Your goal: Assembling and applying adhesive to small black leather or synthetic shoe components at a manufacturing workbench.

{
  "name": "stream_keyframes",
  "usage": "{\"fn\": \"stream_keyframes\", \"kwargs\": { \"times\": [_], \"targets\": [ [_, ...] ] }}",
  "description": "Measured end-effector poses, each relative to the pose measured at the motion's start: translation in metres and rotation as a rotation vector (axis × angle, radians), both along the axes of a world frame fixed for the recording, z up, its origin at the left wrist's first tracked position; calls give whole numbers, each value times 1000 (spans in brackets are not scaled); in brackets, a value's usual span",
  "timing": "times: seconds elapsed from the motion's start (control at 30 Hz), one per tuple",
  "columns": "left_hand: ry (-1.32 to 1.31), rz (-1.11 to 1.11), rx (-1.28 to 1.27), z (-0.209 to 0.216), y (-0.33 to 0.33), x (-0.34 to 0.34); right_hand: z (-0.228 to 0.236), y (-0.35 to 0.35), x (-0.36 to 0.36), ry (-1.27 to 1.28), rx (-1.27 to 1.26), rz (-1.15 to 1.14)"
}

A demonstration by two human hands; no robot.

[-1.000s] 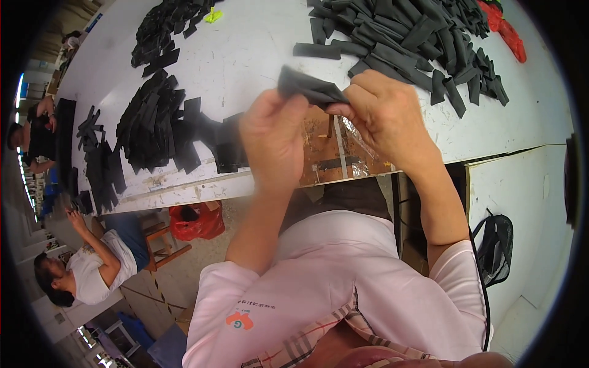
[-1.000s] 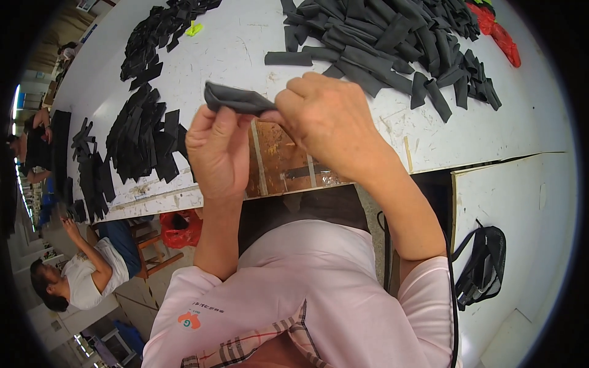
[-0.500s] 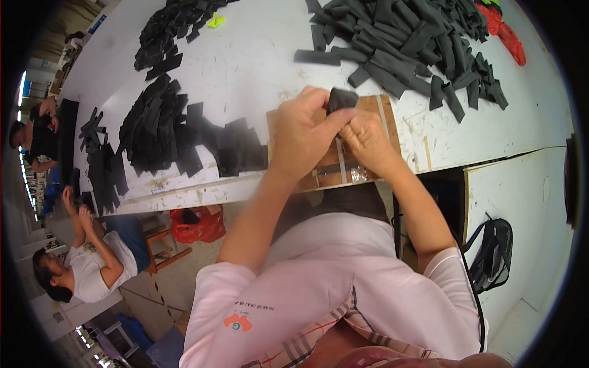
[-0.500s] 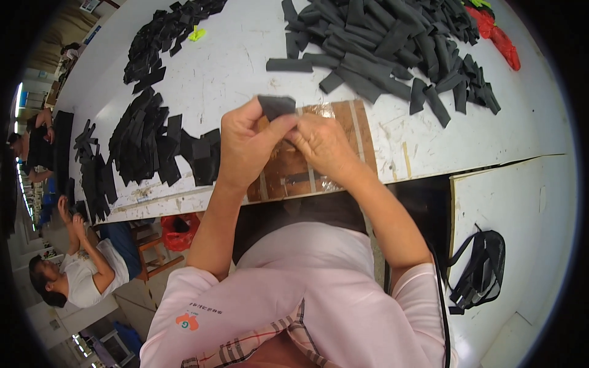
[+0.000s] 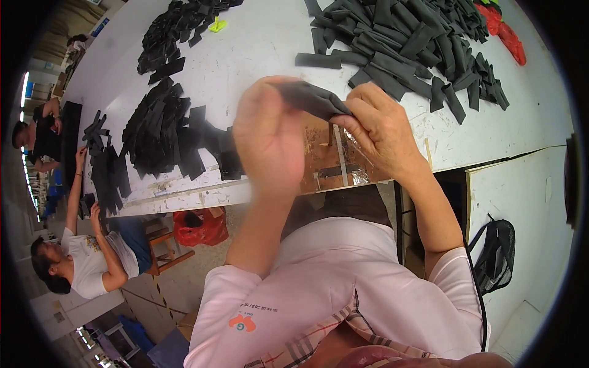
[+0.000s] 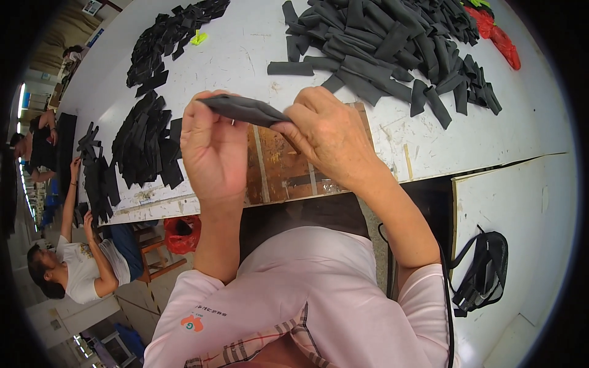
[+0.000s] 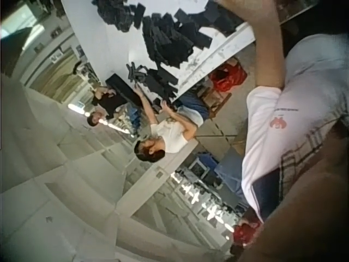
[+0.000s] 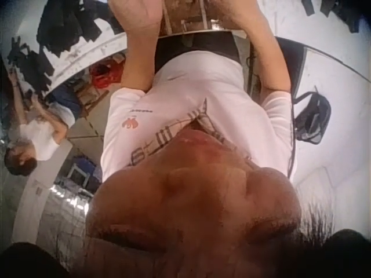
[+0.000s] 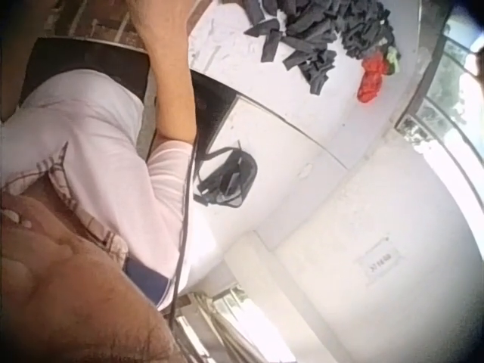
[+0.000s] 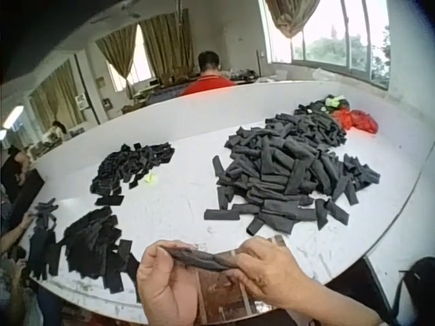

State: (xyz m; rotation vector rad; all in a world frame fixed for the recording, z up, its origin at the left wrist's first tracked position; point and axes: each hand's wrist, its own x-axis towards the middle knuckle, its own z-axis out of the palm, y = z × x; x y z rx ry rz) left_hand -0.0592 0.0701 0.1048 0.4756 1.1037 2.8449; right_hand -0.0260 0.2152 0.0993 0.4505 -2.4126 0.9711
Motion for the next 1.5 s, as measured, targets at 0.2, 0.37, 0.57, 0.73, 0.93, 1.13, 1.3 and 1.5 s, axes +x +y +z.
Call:
{"fn": "stream_keyframes", "kwargs": {
  "times": [0.2, 0.37, 0.57, 0.73, 0.93, 1.13, 1.3, 1.5],
  "targets": [
    [35, -26, -104, -17, -2, 7, -29, -3, -1, -51, 44, 31],
    [93, -72, -285, -8, -3, -3, -22, -4, 5, -108, 108, -24],
    [192, 28, -401, -3, -5, -2, -7, -8, 7, 63, 142, -125],
    [93, 172, -306, 3, 4, 4, 2, -4, 0, 60, 215, -95],
    [262, 288, -643, 0, -5, 8, -14, 4, -12, -63, 149, 87],
    [228, 91, -526, 6, 0, 7, -23, 1, -3, -128, 30, 76],
    [158, -71, -541, 11, 6, 5, -26, -2, 6, -103, -11, 63],
    [173, 49, -632, 16, -1, 7, -34, -5, 4, -200, -46, 64]
  ]
}}
